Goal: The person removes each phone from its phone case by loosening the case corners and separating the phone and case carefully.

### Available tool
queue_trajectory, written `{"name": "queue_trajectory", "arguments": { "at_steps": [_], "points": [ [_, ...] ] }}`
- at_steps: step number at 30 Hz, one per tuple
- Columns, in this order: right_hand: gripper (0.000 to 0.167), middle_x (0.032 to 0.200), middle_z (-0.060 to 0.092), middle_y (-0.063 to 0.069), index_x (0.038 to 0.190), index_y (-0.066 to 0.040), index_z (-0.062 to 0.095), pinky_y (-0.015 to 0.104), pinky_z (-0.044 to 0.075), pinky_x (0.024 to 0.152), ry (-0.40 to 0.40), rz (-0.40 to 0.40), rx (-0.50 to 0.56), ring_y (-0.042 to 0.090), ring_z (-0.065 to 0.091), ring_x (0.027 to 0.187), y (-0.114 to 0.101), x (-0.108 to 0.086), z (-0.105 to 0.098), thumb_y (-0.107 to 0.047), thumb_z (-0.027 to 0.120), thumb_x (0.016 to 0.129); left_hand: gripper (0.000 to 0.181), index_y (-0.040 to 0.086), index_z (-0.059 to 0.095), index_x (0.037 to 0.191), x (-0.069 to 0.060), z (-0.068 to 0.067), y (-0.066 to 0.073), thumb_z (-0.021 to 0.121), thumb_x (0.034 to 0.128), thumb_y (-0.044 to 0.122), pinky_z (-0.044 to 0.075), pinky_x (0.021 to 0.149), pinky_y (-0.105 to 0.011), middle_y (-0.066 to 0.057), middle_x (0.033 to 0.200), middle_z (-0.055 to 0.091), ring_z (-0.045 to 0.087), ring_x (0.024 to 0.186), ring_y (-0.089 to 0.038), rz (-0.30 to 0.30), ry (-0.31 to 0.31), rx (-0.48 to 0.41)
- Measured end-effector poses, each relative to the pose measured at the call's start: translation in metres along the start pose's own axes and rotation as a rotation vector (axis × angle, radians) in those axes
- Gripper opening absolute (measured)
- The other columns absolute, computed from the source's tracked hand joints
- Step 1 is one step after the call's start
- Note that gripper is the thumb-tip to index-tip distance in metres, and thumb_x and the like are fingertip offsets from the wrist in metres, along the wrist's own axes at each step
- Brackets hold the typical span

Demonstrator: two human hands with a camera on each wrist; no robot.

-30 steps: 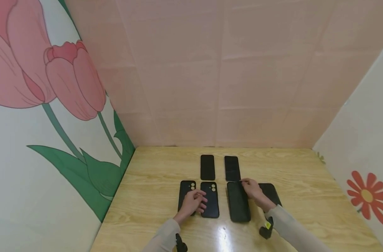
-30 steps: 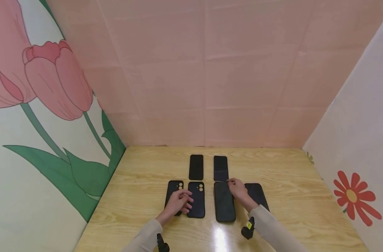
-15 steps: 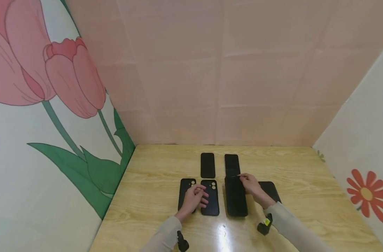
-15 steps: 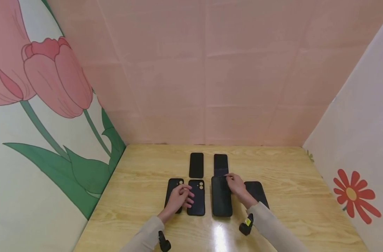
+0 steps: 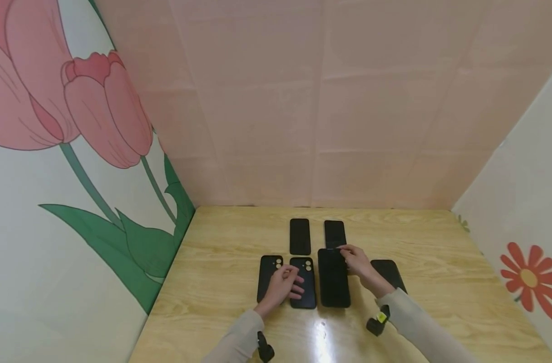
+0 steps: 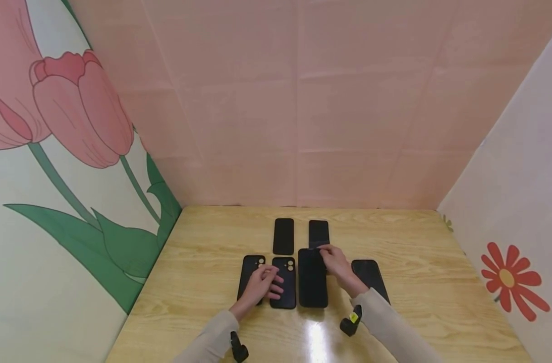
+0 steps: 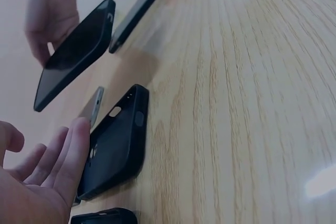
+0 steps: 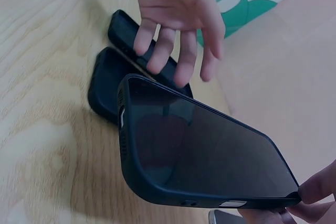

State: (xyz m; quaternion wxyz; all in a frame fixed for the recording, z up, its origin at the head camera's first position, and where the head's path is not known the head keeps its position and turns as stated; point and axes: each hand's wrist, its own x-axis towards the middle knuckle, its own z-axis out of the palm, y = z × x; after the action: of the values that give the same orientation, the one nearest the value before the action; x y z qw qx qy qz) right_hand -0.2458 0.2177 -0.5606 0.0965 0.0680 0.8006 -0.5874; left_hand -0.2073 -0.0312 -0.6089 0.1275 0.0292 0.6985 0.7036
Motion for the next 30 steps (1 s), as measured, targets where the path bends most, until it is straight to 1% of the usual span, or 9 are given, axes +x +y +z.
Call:
{"name": "queue_trajectory", "arguments": {
  "at_steps": [1,4,6,8,14,17,22,26,30],
  "points": [
    [0.036,0.092,0.051,0.015,0.130,0.011,0.050,0.040,0.055,0.066,-0.003,-0.003,0.007,0.020,0.053,0.075,-0.002,-0.001,0.001,-0.011,0.039,0.104,0.035,-0.007,0.054,0.121,0.000,0.001,0.000,0.050,0.1055,0.024,0.059,0.059,-0.039,-0.023,0.100,0.069,0.071,0.075,-0.033,0.000,-0.007,0.000],
    [0.036,0.106,0.055,0.021,0.131,0.010,0.051,0.042,0.056,0.069,-0.001,0.010,0.014,0.023,0.057,0.083,-0.005,-0.001,0.003,-0.011,0.039,0.104,0.037,-0.006,0.053,0.124,0.001,0.004,0.002,0.048,0.1062,0.026,0.059,0.060,-0.040,-0.022,0.101,0.069,0.071,0.076,-0.034,-0.004,-0.031,-0.010],
    [0.036,0.116,0.054,0.025,0.133,0.008,0.050,0.044,0.056,0.072,-0.005,0.022,0.013,0.026,0.057,0.088,-0.007,-0.001,0.005,-0.011,0.038,0.105,0.038,-0.006,0.052,0.125,0.000,0.006,0.004,0.047,0.1066,0.027,0.059,0.061,-0.040,-0.021,0.101,0.069,0.071,0.077,-0.034,-0.004,-0.044,-0.012],
    [0.036,0.120,0.053,0.026,0.134,0.008,0.050,0.043,0.056,0.072,-0.006,0.027,0.015,0.027,0.057,0.089,-0.009,0.000,0.007,-0.012,0.039,0.105,0.039,-0.006,0.051,0.125,0.000,0.007,0.005,0.046,0.1067,0.028,0.059,0.062,-0.041,-0.022,0.102,0.069,0.071,0.078,-0.036,0.003,-0.051,-0.017],
    [0.036,0.120,0.054,0.024,0.134,0.007,0.051,0.041,0.055,0.070,-0.014,0.021,0.021,0.026,0.057,0.087,-0.014,-0.002,0.012,-0.013,0.039,0.106,0.042,-0.008,0.049,0.126,-0.002,0.010,0.007,0.048,0.1061,0.029,0.058,0.062,-0.043,-0.025,0.103,0.067,0.070,0.079,-0.041,0.016,-0.068,-0.037],
    [0.035,0.119,0.056,0.024,0.133,0.007,0.051,0.042,0.055,0.071,-0.029,0.008,0.031,0.025,0.060,0.086,-0.013,-0.004,0.015,-0.013,0.039,0.106,0.043,-0.008,0.050,0.125,-0.001,0.012,0.007,0.049,0.1054,0.030,0.058,0.060,-0.043,-0.021,0.100,0.068,0.070,0.077,-0.040,0.006,-0.068,-0.040],
    [0.034,0.114,0.058,0.023,0.131,0.009,0.051,0.045,0.055,0.072,-0.047,-0.006,0.058,0.025,0.061,0.084,-0.014,-0.006,0.018,-0.012,0.040,0.106,0.041,-0.005,0.053,0.123,0.002,0.016,0.006,0.051,0.1045,0.031,0.058,0.058,-0.044,-0.011,0.093,0.068,0.070,0.072,-0.034,0.000,-0.067,-0.047],
    [0.034,0.118,0.056,0.024,0.131,0.007,0.052,0.047,0.054,0.076,-0.051,0.014,0.055,0.028,0.060,0.088,-0.016,-0.006,0.021,-0.012,0.040,0.106,0.037,-0.002,0.056,0.121,0.003,0.019,0.006,0.052,0.1042,0.031,0.058,0.057,-0.043,-0.009,0.093,0.067,0.069,0.070,-0.028,0.004,-0.069,-0.022],
    [0.034,0.121,0.056,0.024,0.132,0.005,0.053,0.046,0.055,0.076,-0.046,0.034,0.062,0.028,0.061,0.089,-0.020,-0.005,0.025,-0.013,0.040,0.106,0.040,-0.004,0.056,0.123,0.003,0.020,0.007,0.052,0.1040,0.032,0.058,0.057,-0.042,-0.011,0.095,0.069,0.068,0.069,-0.024,0.013,-0.064,0.033]
  ]
}}
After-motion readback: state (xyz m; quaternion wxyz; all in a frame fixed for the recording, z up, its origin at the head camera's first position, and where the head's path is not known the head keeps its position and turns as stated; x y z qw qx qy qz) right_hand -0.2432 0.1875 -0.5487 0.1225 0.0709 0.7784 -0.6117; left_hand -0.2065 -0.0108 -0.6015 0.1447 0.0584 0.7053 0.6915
